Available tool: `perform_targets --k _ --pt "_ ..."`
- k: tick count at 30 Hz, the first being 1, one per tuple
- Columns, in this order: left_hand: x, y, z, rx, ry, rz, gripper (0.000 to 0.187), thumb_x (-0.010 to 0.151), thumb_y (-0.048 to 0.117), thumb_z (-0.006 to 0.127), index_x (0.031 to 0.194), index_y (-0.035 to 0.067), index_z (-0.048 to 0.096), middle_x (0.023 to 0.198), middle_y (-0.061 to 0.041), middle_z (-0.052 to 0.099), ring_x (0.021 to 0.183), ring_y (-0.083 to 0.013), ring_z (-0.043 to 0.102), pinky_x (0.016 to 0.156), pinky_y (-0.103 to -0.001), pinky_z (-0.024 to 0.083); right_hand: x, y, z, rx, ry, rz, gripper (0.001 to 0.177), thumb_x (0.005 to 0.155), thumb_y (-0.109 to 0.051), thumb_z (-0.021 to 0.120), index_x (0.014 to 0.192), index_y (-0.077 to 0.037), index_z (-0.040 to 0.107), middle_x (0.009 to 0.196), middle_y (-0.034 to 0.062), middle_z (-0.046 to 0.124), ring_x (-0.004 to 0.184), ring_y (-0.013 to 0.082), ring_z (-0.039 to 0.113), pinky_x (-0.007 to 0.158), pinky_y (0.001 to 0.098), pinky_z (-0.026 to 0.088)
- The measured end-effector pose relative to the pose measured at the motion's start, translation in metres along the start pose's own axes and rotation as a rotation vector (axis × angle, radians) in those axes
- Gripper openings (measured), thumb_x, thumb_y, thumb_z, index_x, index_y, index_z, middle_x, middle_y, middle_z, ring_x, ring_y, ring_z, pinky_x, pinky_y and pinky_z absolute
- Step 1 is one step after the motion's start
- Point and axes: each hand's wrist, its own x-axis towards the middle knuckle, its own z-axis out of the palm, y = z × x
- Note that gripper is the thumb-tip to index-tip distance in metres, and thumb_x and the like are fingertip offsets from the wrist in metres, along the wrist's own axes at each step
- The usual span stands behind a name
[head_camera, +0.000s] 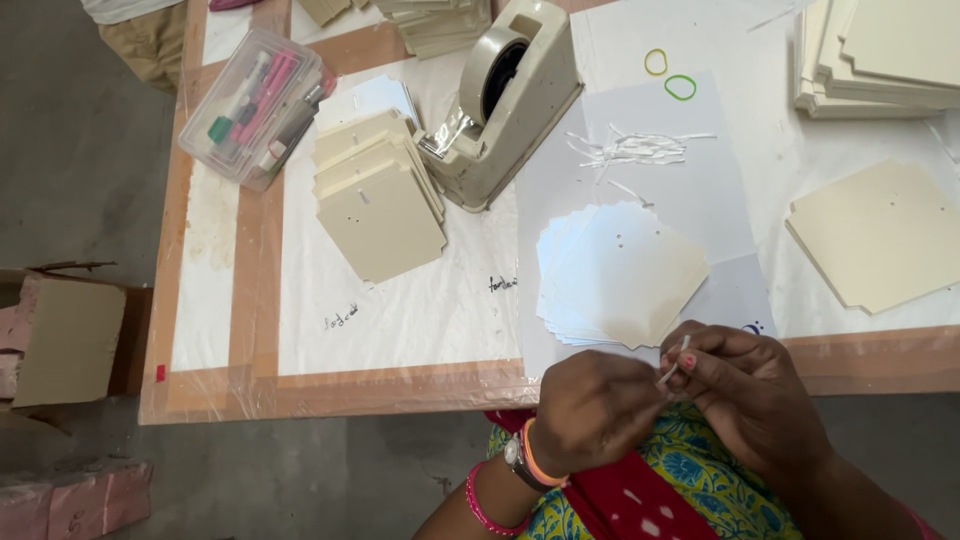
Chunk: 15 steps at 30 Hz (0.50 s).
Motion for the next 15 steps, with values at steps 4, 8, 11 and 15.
perform_targets --k 4,8,11,15 --pt "-0.012 0.005 0.010 -0.287 0.103 -0.294 0.030 0.088 0.009 0.086 0.111 0.003 0.069 0.110 -0.010 0.072 0.097 -0.0213 0.074 0.081 -0.030 0.062 -0.004 0.002 0.002 0.035 0.025 -0.036 0.011 0.097 -0.001 0.065 0.101 0.005 0.074 0.103 0.0187 0.070 0.093 0.0226 0.069 0.083 0.0370 0.058" --pt "-0.017 0.005 0.014 -0.490 0.129 -0.570 0.026 0.090 0.006 0.082 0.112 0.001 0.072 0.108 -0.012 0.072 0.093 -0.0167 0.073 0.080 -0.028 0.061 -0.006 0.005 0.002 0.027 0.029 -0.111 0.010 0.099 -0.002 0.066 0.103 0.002 0.074 0.105 0.0183 0.069 0.099 0.0243 0.069 0.082 0.0397 0.059" --pt "-0.018 0.005 0.010 -0.491 0.121 -0.581 0.014 0.096 0.002 0.077 0.109 0.001 0.074 0.106 -0.013 0.073 0.093 -0.0167 0.074 0.079 -0.026 0.060 -0.005 0.004 0.004 0.003 0.001 -0.116 0.010 0.099 -0.004 0.066 0.101 0.002 0.074 0.103 0.0177 0.069 0.099 0.0246 0.068 0.084 0.0411 0.059" --pt "-0.007 0.004 -0.009 -0.489 0.062 -0.540 0.011 0.097 -0.001 0.072 0.107 0.001 0.074 0.108 -0.012 0.072 0.097 -0.0177 0.073 0.082 -0.029 0.060 -0.004 0.001 0.002 -0.032 -0.145 -0.060 0.017 0.101 -0.010 0.067 0.094 0.005 0.073 0.095 0.0156 0.066 0.092 0.0221 0.062 0.082 0.0386 0.052"
